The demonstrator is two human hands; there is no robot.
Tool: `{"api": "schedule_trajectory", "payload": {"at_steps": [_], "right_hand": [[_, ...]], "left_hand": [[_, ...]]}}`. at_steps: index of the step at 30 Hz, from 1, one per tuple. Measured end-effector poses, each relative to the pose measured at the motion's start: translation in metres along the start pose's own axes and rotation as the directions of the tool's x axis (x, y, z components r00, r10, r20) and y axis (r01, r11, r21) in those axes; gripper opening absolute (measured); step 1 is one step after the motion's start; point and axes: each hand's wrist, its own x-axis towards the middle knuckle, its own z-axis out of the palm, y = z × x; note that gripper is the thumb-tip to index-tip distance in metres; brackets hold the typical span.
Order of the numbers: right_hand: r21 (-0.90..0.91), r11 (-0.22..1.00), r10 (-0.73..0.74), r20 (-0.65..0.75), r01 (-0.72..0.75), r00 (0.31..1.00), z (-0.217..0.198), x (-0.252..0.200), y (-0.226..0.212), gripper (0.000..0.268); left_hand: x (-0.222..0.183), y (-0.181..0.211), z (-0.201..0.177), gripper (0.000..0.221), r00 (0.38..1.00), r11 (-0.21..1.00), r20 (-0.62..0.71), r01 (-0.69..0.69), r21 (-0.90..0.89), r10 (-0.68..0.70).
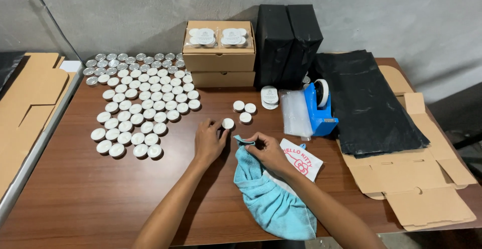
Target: Cleaning small white candle holders with a cloth and placing them into a plastic bag
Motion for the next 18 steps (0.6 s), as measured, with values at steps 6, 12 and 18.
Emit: {"api": "schedule_trajectory", "payload": {"at_steps": [6, 12, 18], "right_hand": [[-0.009, 0.999, -0.031, 0.014, 0.031, 0.999, 0.002, -0.004, -0.004, 0.021], [-0.009, 0.999, -0.037, 0.008, 0.037, 0.999, 0.0, -0.003, -0.004, 0.02], [-0.001, 0.999, -0.043, 0.014, 0.043, 0.999, -0.003, -0.004, -0.005, 0.02]], "left_hand": [[0.024, 0.001, 0.011, 0.032, 1.0, 1.0, -0.002, -0.015, 0.001, 0.015], [0.034, 0.0, 0.031, 0.031, 0.995, 0.995, -0.028, -0.099, 0.019, 0.099], [0.034, -0.004, 0.037, 0.03, 0.996, 0.996, -0.041, -0.077, -0.053, 0.075]]}}
